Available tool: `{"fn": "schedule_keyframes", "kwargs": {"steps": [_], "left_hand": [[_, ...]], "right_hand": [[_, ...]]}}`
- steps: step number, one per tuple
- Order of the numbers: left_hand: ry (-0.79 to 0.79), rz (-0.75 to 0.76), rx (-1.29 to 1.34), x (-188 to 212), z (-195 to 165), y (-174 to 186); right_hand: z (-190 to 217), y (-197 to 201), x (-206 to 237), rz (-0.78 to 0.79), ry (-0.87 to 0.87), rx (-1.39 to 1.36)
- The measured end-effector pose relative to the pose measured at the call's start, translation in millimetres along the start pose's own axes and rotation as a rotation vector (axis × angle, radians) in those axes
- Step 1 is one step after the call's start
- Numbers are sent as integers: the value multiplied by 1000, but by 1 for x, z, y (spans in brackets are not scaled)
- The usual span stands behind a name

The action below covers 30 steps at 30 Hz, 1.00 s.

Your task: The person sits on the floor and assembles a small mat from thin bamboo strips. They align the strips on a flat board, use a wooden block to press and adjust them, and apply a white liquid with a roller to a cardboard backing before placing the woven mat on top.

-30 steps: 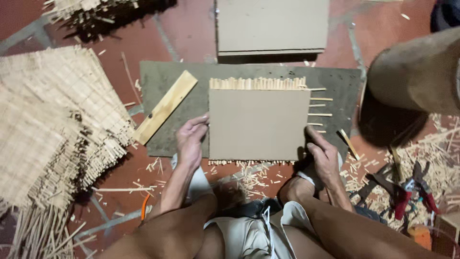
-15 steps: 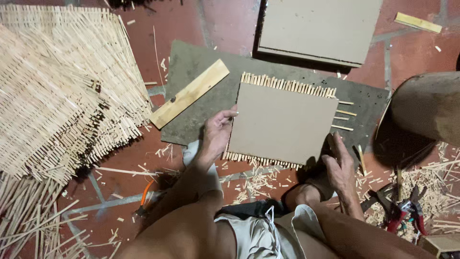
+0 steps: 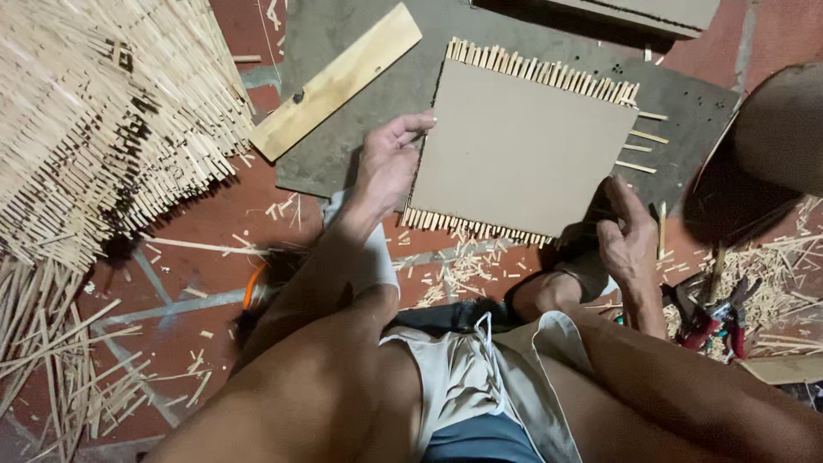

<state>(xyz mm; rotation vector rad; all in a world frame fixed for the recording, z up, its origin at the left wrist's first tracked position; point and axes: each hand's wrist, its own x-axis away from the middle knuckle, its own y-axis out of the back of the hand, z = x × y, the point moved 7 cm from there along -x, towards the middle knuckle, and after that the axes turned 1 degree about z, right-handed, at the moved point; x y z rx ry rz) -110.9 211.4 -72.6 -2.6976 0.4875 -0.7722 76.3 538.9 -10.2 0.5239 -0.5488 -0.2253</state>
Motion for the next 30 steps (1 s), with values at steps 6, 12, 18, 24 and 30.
{"fn": "schedule_keyframes", "kwargs": {"steps": [6,12,18,24,30], "left_hand": [[124,-36,9,-1,-5,1],[-17,99,-32,-1,-20,-4],[34,120,-43,-9,-32,-4],[108,128,-57,-11,-36,-2],[63,151,-93,-15,-43,-9]], "right_hand": [[11,0,0,-20,4,65],[20,8,-4,15,13,126],[35,5,-11,66,67,203],[28,2,-12,75,119,241],[39,0,-5,28,183,347]]}}
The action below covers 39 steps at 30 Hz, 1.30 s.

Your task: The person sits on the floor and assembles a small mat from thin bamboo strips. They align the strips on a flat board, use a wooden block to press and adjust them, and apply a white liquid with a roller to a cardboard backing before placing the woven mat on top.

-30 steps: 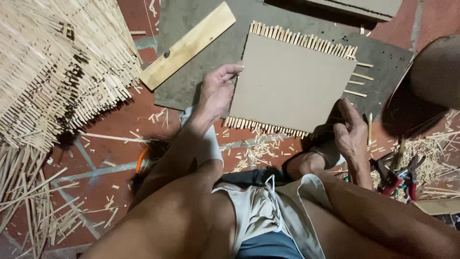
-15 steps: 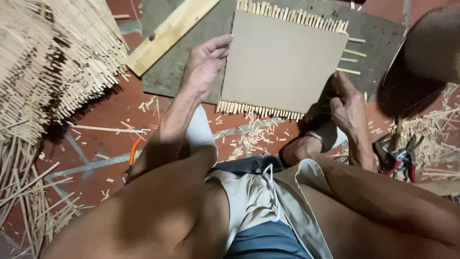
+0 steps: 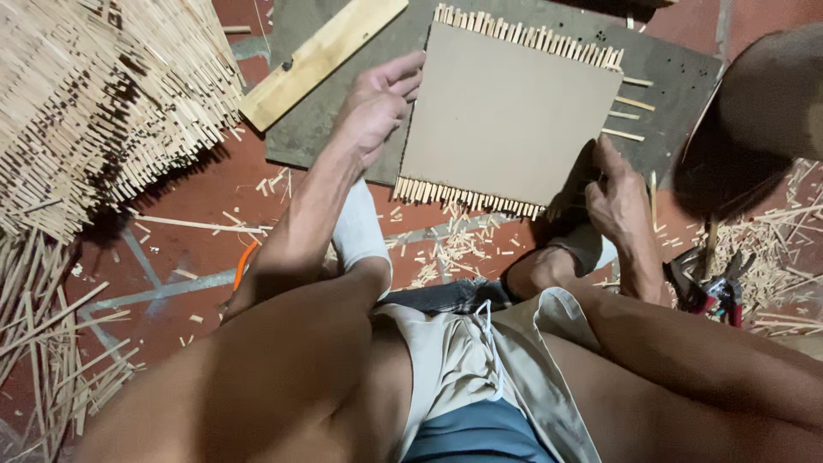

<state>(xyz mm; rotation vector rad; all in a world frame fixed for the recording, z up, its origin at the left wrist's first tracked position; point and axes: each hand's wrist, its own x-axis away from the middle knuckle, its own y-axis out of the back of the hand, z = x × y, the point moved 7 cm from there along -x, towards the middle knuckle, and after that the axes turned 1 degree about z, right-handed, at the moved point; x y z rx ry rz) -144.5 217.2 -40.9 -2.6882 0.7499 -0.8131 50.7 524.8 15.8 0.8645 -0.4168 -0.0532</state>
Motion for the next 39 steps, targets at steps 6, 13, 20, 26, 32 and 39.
{"fn": "schedule_keyframes", "kwargs": {"steps": [6,13,20,26,32,39], "left_hand": [[4,22,-63,4,-7,-7],[80,-19,-36,24,-12,-14],[98,-40,-22,24,-13,-13],[125,-31,-10,21,-10,-10],[118,-5,6,19,1,-9],[123,4,-17,25,-2,-18]], "right_hand": [[21,1,3,-4,38,175],[5,10,8,16,0,152],[10,2,12,-85,160,305],[9,-1,13,-140,216,265],[10,-1,19,-172,299,185],[3,-9,26,-167,187,231]]}}
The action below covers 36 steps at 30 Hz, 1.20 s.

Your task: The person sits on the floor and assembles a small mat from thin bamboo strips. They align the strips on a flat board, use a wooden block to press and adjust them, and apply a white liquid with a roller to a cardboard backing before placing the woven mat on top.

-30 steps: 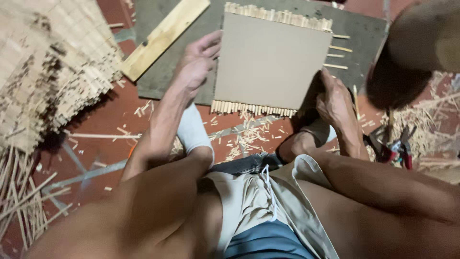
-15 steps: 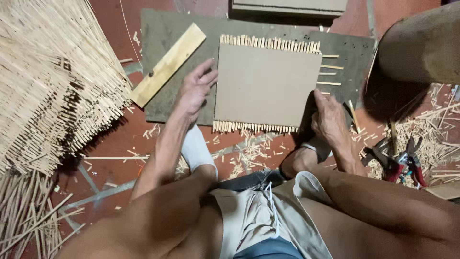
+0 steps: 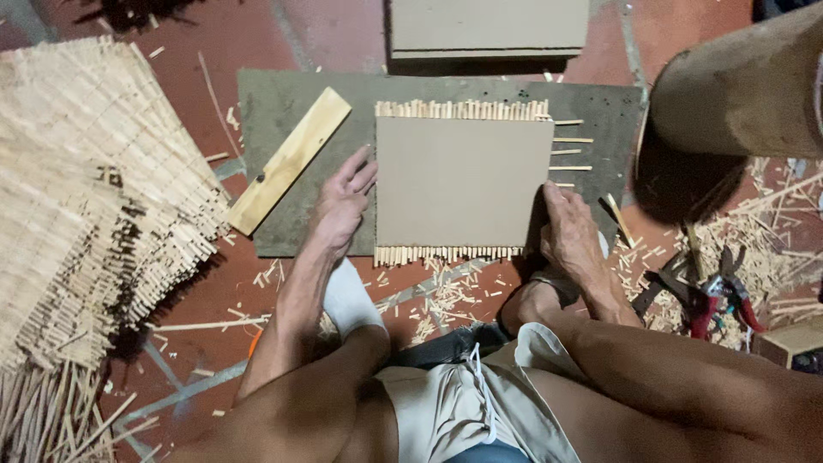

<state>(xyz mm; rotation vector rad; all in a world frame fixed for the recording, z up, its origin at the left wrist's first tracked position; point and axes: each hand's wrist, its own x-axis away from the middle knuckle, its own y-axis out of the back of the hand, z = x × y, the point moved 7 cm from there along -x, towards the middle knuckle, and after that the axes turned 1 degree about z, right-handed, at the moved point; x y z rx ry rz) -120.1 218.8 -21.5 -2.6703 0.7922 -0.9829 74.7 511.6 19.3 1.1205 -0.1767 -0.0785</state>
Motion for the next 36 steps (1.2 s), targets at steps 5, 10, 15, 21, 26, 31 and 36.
{"fn": "schedule_keyframes", "kwargs": {"steps": [5,10,15,21,26,31,36], "left_hand": [[-23,-12,-67,5,-2,0],[-66,-123,-79,18,13,15],[-48,-232,-175,60,36,25],[33,-270,-255,85,50,25],[51,-258,-289,91,54,23],[3,-225,-282,95,50,13],[95,-316,-359,100,49,15]], "right_hand": [[7,-2,5,-81,91,-14],[-10,2,28,-198,-99,-223],[-29,-1,61,-302,-347,-398],[-34,-13,71,-311,-435,-573],[-34,-16,78,-267,-476,-625],[-32,-21,78,-171,-450,-729],[-37,-9,77,-62,-384,-664]]}}
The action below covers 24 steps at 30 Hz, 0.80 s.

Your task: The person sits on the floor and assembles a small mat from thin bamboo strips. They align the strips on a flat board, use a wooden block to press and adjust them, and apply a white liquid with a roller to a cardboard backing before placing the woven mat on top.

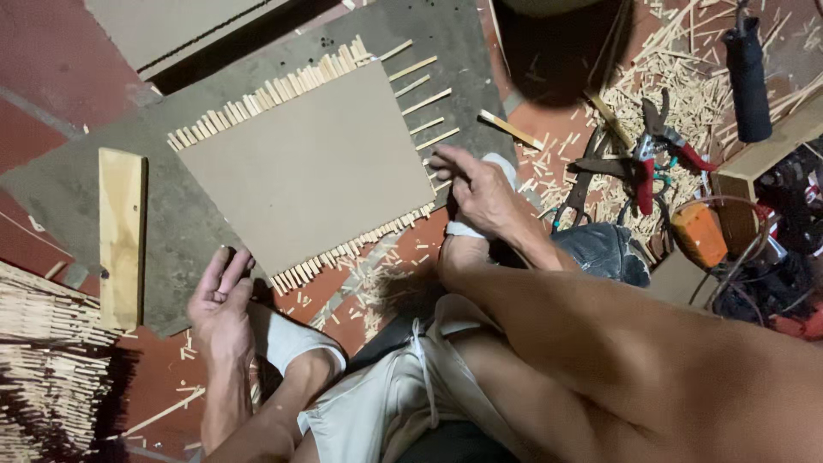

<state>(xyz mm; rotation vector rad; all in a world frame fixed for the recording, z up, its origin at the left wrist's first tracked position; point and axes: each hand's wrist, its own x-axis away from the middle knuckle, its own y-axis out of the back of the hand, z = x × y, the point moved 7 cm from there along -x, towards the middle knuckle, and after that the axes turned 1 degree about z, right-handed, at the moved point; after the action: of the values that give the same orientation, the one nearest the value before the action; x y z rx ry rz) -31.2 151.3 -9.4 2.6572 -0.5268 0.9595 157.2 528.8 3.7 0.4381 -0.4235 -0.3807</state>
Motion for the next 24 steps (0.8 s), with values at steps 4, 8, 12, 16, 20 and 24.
{"fn": "schedule_keyframes", "kwargs": {"steps": [4,8,12,16,20,24], "left_hand": [[-75,57,63,-2,0,-3],[-61,44,83,-4,7,-1],[-45,-3,-93,-5,10,2],[-97,70,80,-12,9,-2],[-66,67,125,-18,18,0],[-58,72,126,-18,20,1]], "right_hand": [[6,-2,0,177,101,290],[12,-11,1,238,244,522],[25,-11,1,144,407,531],[27,-11,-4,166,393,544],[33,-11,-6,168,431,535],[34,-13,-5,172,418,578]]}}
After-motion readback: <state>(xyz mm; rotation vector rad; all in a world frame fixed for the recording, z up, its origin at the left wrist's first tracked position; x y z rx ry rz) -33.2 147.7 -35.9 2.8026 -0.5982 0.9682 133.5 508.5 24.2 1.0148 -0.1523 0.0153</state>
